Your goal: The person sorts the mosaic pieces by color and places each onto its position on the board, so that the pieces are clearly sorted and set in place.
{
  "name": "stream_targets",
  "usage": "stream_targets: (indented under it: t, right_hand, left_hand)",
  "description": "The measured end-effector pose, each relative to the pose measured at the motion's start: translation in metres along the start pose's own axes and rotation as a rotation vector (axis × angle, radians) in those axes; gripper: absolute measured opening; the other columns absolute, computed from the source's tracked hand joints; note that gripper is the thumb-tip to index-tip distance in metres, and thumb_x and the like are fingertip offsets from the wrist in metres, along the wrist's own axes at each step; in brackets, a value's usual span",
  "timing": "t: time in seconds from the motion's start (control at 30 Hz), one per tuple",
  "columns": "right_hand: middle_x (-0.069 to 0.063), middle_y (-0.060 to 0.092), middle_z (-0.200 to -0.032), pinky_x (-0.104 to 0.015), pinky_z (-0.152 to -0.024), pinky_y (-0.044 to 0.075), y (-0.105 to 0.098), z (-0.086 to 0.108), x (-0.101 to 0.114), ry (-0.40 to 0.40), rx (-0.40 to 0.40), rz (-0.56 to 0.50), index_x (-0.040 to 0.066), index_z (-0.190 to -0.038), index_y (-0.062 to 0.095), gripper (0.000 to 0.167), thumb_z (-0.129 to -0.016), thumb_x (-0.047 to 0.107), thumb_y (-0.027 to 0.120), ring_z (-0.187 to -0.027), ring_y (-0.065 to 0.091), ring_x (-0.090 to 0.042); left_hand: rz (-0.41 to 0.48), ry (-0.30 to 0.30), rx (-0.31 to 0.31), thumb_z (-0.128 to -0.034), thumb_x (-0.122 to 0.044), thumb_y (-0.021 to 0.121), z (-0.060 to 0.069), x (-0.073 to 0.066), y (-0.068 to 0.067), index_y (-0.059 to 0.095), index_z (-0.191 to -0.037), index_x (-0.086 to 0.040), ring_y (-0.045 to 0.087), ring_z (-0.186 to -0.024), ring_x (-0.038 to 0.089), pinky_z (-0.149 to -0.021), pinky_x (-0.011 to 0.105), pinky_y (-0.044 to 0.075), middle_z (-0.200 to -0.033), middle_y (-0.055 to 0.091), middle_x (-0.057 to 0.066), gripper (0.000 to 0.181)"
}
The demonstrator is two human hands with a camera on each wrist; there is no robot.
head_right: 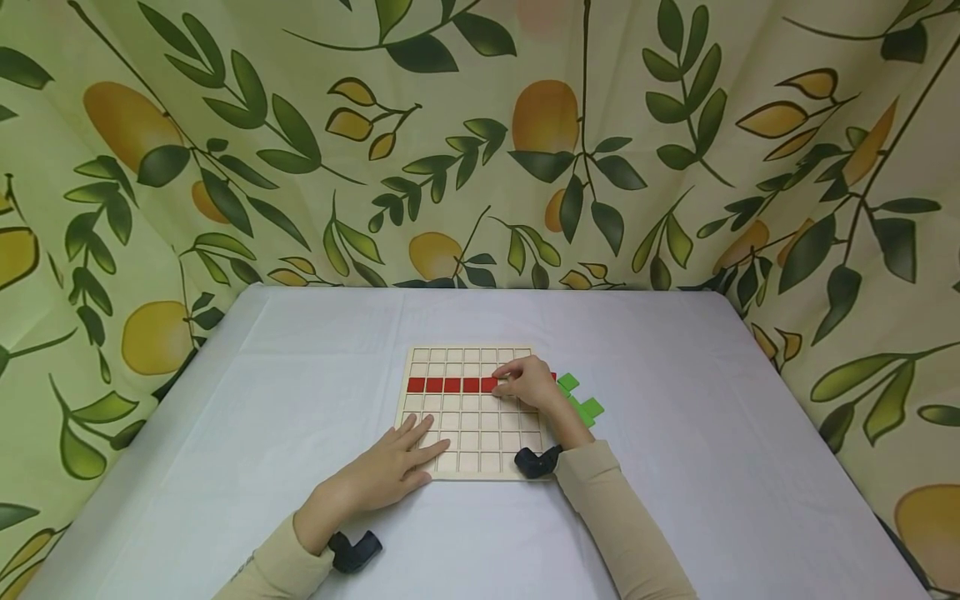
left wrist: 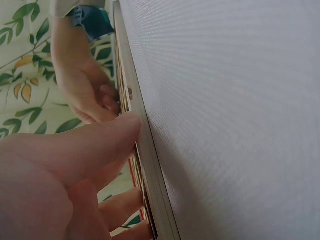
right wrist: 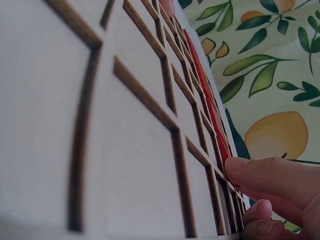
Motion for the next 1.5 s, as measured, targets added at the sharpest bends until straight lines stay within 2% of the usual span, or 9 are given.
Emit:
stream_targets:
  t: [0.3,0.93,1.5]
  right_hand:
    - [0.004,0.049,-0.064,-0.021,-0.058,0.034,-0.002,0.001,-0.001,0.025,-0.004,-0.014,-0.001,-0.101,0.074,0.028,-0.076,0.008,0.080,-0.065,0.043,-0.011]
    - [0.003,0.050,-0.067,-0.020,-0.056,0.036,-0.016,0.007,-0.002,-0.025,0.008,-0.059,-0.004,-0.106,0.071,0.029,-0.080,0.010,0.076,-0.064,0.042,-0.011]
    - [0.003,0.052,-0.068,-0.020,-0.057,0.038,-0.033,0.016,-0.012,-0.010,-0.031,-0.022,-0.003,-0.105,0.071,0.027,-0.082,0.012,0.074,-0.067,0.044,-0.012]
  left_hand:
    - [0.007,0.008,-0.005,-0.0979,-0.029,0.053,-0.001,-0.001,-0.001,0.047,-0.144,-0.023,0.022,-0.149,0.041,-0.119,0.057,0.027,-0.160,0.028,0.015,0.047]
    - [0.009,0.006,-0.001,-0.0971,-0.029,0.054,0.000,-0.002,-0.001,0.047,-0.143,-0.023,0.022,-0.149,0.041,-0.118,0.058,0.028,-0.159,0.029,0.015,0.047]
    - [0.020,0.011,-0.006,-0.0976,-0.029,0.054,0.000,0.000,0.001,0.047,-0.144,-0.022,0.021,-0.150,0.040,-0.118,0.057,0.027,-0.160,0.028,0.015,0.047]
Point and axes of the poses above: each hand's wrist, its own z-axis away from the middle knuckle, its own y-axis out of the palm, x = y × z, the point moved 10 cm from there along -z, towards the middle knuckle
